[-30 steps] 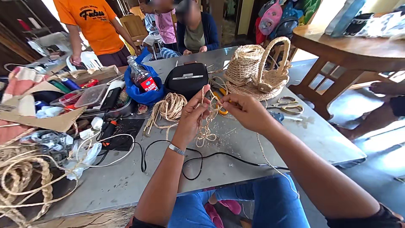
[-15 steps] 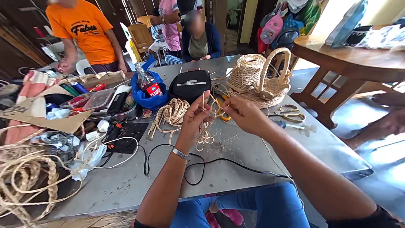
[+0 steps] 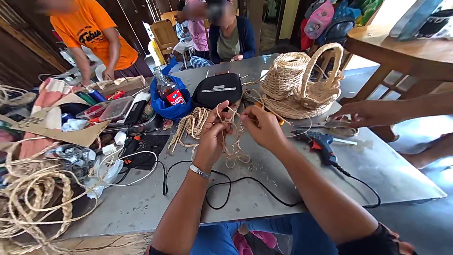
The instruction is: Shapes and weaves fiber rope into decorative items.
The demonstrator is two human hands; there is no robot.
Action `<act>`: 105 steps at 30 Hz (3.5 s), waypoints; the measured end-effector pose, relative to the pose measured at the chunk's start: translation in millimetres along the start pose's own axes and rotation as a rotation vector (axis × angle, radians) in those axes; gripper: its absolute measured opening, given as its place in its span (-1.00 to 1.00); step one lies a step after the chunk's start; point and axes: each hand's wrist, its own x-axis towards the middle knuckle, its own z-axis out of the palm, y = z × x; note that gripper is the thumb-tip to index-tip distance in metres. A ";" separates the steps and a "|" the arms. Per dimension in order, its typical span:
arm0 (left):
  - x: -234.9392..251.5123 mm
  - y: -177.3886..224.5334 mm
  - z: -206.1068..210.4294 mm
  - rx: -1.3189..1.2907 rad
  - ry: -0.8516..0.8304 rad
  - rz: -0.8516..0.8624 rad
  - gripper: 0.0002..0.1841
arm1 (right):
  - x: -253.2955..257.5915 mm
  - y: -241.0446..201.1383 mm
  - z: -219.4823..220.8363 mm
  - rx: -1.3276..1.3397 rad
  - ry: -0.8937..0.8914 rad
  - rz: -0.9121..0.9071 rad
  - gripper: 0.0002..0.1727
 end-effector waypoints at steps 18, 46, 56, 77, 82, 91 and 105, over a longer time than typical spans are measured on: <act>-3.7 1.1 2.7 0.027 0.004 0.018 -0.56 | -12.3 -2.6 -9.8 0.062 -0.092 0.052 -0.77; -6.1 -0.9 6.7 0.309 -0.041 0.107 -0.50 | -12.0 8.5 -7.0 -0.197 0.018 -0.213 -0.79; -7.0 2.6 10.0 0.163 -0.024 0.097 -0.49 | -17.7 -3.9 -4.6 0.023 0.131 -0.104 -0.81; -6.0 4.7 8.5 0.118 0.084 0.147 -0.50 | -16.8 -0.2 -14.2 0.025 -0.045 -0.124 -0.61; -6.3 4.3 10.3 0.175 0.024 0.169 -0.46 | -14.2 4.3 -12.0 -0.023 0.029 -0.192 -0.65; -7.3 3.0 12.5 0.229 -0.005 0.174 -0.45 | -17.1 -2.0 -7.2 0.012 0.085 -0.211 -0.84; -8.4 7.9 6.8 0.045 0.020 0.078 -0.70 | -17.6 -9.0 -12.5 0.200 -0.023 0.016 -0.88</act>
